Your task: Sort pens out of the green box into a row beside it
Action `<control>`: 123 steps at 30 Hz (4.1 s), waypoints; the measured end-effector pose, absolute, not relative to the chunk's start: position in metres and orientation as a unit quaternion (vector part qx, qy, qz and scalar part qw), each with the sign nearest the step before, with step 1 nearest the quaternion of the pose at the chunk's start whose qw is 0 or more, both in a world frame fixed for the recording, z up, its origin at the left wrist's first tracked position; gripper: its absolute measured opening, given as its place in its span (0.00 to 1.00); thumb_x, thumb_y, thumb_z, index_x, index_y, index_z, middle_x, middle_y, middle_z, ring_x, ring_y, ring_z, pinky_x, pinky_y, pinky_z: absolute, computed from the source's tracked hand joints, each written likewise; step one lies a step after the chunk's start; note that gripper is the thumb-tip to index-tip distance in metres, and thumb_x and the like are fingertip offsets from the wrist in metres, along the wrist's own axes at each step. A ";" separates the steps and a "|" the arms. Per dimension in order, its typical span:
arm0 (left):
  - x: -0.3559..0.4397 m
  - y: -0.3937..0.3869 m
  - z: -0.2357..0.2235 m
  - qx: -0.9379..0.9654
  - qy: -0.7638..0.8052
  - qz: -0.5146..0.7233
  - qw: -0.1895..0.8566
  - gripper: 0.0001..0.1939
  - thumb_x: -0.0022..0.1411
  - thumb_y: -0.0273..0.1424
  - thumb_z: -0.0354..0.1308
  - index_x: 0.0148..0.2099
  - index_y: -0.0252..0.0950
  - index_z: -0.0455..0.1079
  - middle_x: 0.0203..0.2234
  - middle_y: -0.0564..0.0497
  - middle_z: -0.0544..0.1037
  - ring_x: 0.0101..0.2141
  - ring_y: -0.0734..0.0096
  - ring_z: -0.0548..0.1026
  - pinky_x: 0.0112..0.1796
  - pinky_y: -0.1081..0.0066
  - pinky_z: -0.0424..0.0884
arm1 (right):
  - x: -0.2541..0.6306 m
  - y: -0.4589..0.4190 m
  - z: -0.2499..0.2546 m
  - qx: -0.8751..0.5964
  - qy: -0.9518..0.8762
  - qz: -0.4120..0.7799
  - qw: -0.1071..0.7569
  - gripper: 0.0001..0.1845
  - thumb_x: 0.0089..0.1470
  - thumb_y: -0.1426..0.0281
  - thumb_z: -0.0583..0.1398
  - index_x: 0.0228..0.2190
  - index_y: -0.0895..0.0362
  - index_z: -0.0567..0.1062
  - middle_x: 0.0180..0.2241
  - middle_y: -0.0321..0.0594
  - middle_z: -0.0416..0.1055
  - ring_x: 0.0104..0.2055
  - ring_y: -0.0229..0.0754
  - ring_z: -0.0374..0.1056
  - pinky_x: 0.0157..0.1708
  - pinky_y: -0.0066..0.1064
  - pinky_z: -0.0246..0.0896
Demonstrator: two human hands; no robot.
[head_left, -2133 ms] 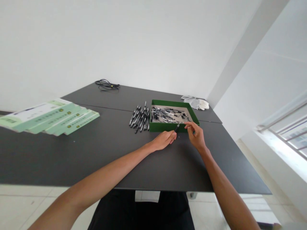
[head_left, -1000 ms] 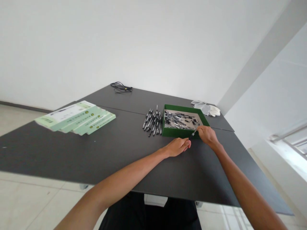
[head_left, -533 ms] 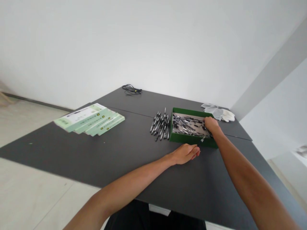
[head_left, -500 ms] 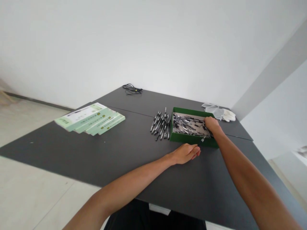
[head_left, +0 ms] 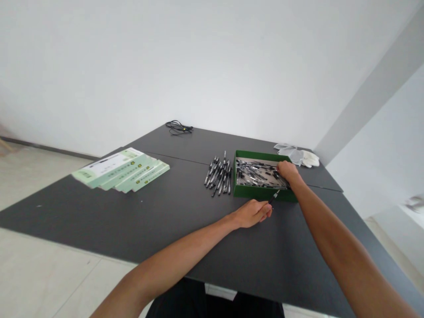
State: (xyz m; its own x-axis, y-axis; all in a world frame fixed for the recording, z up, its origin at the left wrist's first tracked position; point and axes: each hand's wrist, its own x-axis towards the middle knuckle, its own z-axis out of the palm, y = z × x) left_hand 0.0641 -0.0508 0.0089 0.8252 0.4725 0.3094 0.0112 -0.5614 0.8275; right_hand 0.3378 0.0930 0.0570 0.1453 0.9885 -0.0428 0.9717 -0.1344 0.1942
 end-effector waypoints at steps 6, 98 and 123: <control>0.065 -0.051 0.008 0.845 0.158 0.256 0.442 0.33 0.77 0.54 0.32 0.39 0.35 0.68 0.22 0.54 0.70 0.25 0.75 0.69 0.34 0.74 0.66 | 0.328 0.080 0.059 0.746 0.661 0.052 0.064 0.18 0.63 0.68 0.58 0.46 0.65 0.83 0.50 0.64 0.78 0.55 0.61 0.75 0.53 0.44 0.68; 0.076 -0.026 -0.008 0.914 0.254 0.254 0.186 0.22 0.76 0.45 0.52 0.32 0.36 0.72 0.24 0.53 0.74 0.26 0.72 0.71 0.30 0.72 0.57 | 0.322 -0.096 0.035 0.501 0.831 -0.102 -0.220 0.17 0.63 0.66 0.62 0.53 0.52 0.71 0.33 0.33 0.78 0.27 0.37 0.69 0.31 0.28 0.57; 0.076 -0.028 -0.005 0.915 0.265 0.241 0.185 0.20 0.74 0.44 0.55 0.33 0.37 0.75 0.25 0.51 0.76 0.29 0.69 0.73 0.30 0.72 0.57 | 0.320 -0.095 0.030 0.497 0.830 -0.125 -0.221 0.14 0.67 0.60 0.58 0.50 0.53 0.73 0.32 0.35 0.78 0.28 0.39 0.71 0.32 0.29 0.59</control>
State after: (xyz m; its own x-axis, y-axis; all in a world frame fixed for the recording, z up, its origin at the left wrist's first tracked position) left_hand 0.0762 -0.0282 -0.0052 0.7439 0.5735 0.3430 0.3953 -0.7915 0.4661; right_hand 0.3201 -0.0951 0.0303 -0.4088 0.8799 0.2422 0.7694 0.4750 -0.4271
